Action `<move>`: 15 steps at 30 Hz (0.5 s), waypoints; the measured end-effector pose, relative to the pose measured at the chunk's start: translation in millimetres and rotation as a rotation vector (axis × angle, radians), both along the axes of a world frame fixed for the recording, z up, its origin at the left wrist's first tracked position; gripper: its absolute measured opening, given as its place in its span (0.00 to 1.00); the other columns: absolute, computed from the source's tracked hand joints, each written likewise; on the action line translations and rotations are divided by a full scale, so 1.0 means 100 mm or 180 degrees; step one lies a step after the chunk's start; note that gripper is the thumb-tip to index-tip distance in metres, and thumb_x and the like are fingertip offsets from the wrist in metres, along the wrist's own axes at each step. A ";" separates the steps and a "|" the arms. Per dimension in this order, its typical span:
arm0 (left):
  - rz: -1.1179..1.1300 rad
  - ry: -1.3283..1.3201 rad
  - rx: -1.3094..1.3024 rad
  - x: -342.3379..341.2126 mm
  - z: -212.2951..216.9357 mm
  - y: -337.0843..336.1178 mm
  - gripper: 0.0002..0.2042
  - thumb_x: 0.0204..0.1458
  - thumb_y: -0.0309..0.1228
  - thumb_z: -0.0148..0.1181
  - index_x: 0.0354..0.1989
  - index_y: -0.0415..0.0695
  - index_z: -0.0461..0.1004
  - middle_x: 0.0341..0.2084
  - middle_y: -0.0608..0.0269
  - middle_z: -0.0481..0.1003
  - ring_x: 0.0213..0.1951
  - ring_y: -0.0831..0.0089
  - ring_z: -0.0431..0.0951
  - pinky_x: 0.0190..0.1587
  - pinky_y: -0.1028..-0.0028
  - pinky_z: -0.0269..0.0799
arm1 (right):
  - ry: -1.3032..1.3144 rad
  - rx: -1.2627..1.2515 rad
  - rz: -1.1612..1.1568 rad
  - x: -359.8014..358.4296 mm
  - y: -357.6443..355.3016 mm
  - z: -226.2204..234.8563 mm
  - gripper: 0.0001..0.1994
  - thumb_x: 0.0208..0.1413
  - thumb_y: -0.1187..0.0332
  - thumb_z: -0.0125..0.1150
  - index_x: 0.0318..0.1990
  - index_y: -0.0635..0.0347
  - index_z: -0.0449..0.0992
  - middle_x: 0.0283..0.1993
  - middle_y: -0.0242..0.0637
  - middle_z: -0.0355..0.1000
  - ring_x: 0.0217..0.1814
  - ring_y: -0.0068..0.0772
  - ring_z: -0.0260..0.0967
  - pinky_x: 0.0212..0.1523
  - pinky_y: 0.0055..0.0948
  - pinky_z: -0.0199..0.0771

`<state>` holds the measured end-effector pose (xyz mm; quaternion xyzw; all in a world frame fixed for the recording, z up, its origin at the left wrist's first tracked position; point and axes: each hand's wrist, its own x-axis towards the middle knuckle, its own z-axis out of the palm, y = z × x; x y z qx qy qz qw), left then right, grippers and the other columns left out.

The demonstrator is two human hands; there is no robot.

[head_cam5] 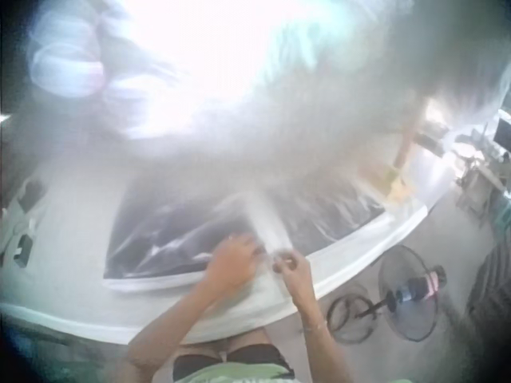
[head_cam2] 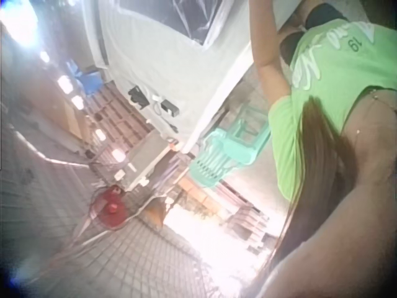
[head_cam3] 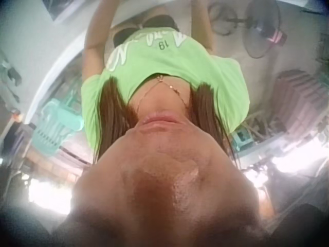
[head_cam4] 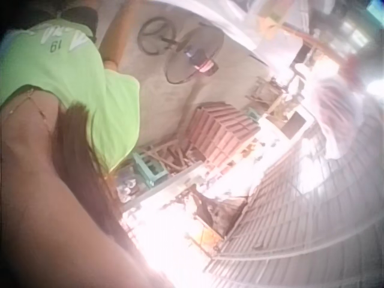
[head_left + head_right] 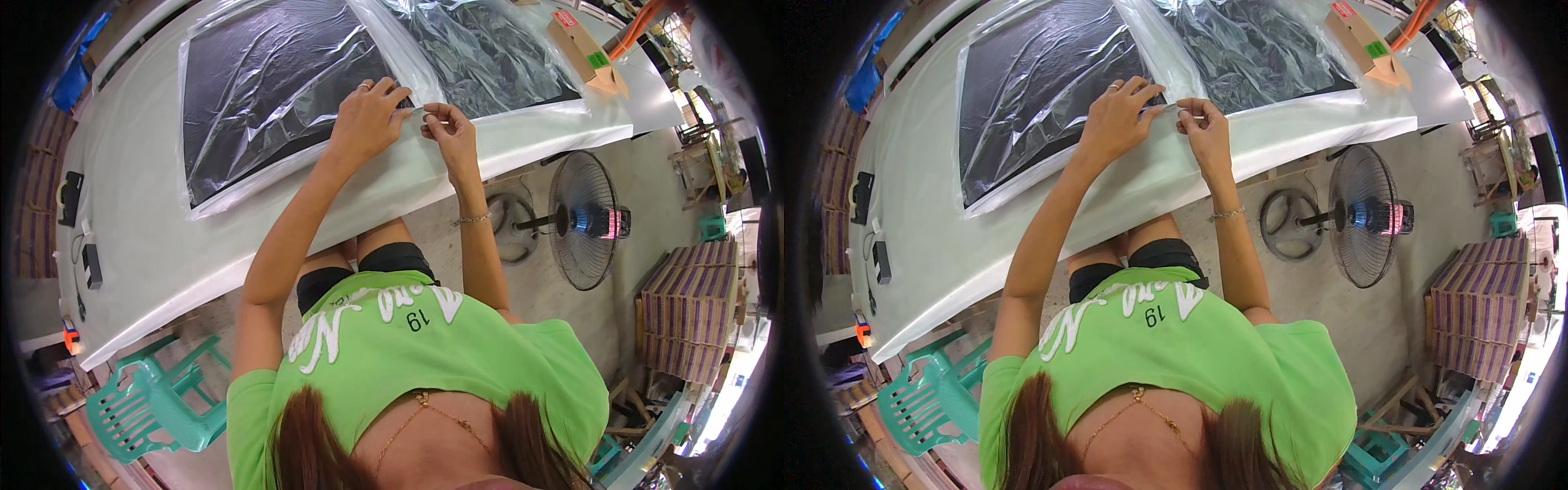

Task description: The person pulls a board covered in a black sleeve towards them on a table, unfolds a sheet of plastic film, and smooths the film over the board by hand before repeating the process for a second board.

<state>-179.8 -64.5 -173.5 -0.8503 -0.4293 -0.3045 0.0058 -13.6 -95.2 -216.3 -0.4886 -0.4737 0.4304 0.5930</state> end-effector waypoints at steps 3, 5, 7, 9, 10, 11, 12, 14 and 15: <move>0.0025 0.0211 0.0105 0.01 0.00 -0.01 0.15 0.53 0.35 0.55 0.49 0.51 0.73 0.40 0.61 0.73 0.40 0.58 0.75 0.41 0.63 0.74 | 0.0022 -0.0014 -0.0001 0.03 0.00 -0.01 0.09 0.57 0.76 0.54 0.44 0.67 0.74 0.38 0.34 0.73 0.33 0.20 0.71 0.37 0.19 0.73; 0.0044 0.0280 0.0142 0.00 -0.01 0.01 0.14 0.54 0.34 0.54 0.50 0.52 0.72 0.38 0.62 0.74 0.37 0.59 0.76 0.39 0.63 0.75 | -0.0003 0.0004 -0.0007 0.05 -0.01 -0.01 0.08 0.57 0.76 0.54 0.43 0.66 0.75 0.37 0.33 0.74 0.32 0.20 0.70 0.37 0.19 0.72; 0.0096 0.0297 0.0180 -0.03 0.01 0.04 0.14 0.54 0.33 0.53 0.50 0.52 0.72 0.37 0.63 0.74 0.34 0.61 0.77 0.37 0.64 0.75 | -0.0062 0.0059 0.0012 0.05 0.00 0.02 0.08 0.57 0.76 0.54 0.43 0.65 0.76 0.36 0.33 0.74 0.32 0.19 0.69 0.37 0.19 0.72; 0.0110 -0.0021 0.0166 -0.02 0.00 0.04 0.14 0.54 0.32 0.53 0.49 0.53 0.72 0.35 0.64 0.74 0.32 0.61 0.77 0.35 0.64 0.74 | -0.0039 0.0040 -0.0058 0.07 -0.02 0.05 0.08 0.56 0.75 0.54 0.42 0.65 0.76 0.35 0.32 0.73 0.31 0.19 0.69 0.36 0.19 0.71; 0.0114 -0.0179 0.0159 -0.03 0.00 0.04 0.13 0.54 0.31 0.52 0.49 0.53 0.72 0.35 0.64 0.74 0.31 0.61 0.77 0.34 0.65 0.74 | -0.0027 0.0033 -0.0096 0.07 -0.02 0.06 0.08 0.56 0.75 0.55 0.42 0.64 0.76 0.34 0.32 0.73 0.31 0.19 0.68 0.35 0.19 0.70; 0.0058 -0.0241 0.0114 -0.05 0.02 0.04 0.13 0.54 0.31 0.53 0.48 0.53 0.72 0.34 0.64 0.74 0.30 0.61 0.77 0.34 0.65 0.74 | -0.0089 0.0058 -0.0082 0.07 -0.01 0.07 0.08 0.56 0.75 0.55 0.42 0.64 0.77 0.34 0.32 0.74 0.30 0.19 0.68 0.35 0.19 0.69; 0.0005 -0.0316 0.0063 -0.07 0.07 0.02 0.13 0.54 0.31 0.53 0.48 0.53 0.72 0.33 0.64 0.74 0.30 0.61 0.77 0.34 0.65 0.73 | -0.0165 0.0078 -0.0065 0.08 0.01 0.09 0.09 0.56 0.74 0.55 0.42 0.64 0.77 0.34 0.32 0.74 0.30 0.19 0.68 0.34 0.19 0.69; -0.0045 -0.0259 0.0100 -0.07 0.04 0.02 0.12 0.53 0.30 0.53 0.46 0.53 0.73 0.32 0.63 0.74 0.30 0.61 0.77 0.33 0.65 0.73 | -0.0370 0.0017 -0.0075 0.08 0.00 0.08 0.09 0.56 0.74 0.55 0.42 0.64 0.78 0.34 0.33 0.75 0.28 0.19 0.67 0.33 0.19 0.68; -0.0028 -0.0136 0.0204 -0.07 0.01 0.03 0.11 0.53 0.30 0.52 0.45 0.53 0.73 0.31 0.62 0.74 0.30 0.60 0.77 0.33 0.65 0.73 | -0.0508 -0.0048 -0.0090 0.06 0.00 0.10 0.09 0.56 0.73 0.55 0.42 0.64 0.78 0.34 0.33 0.75 0.27 0.19 0.66 0.32 0.19 0.67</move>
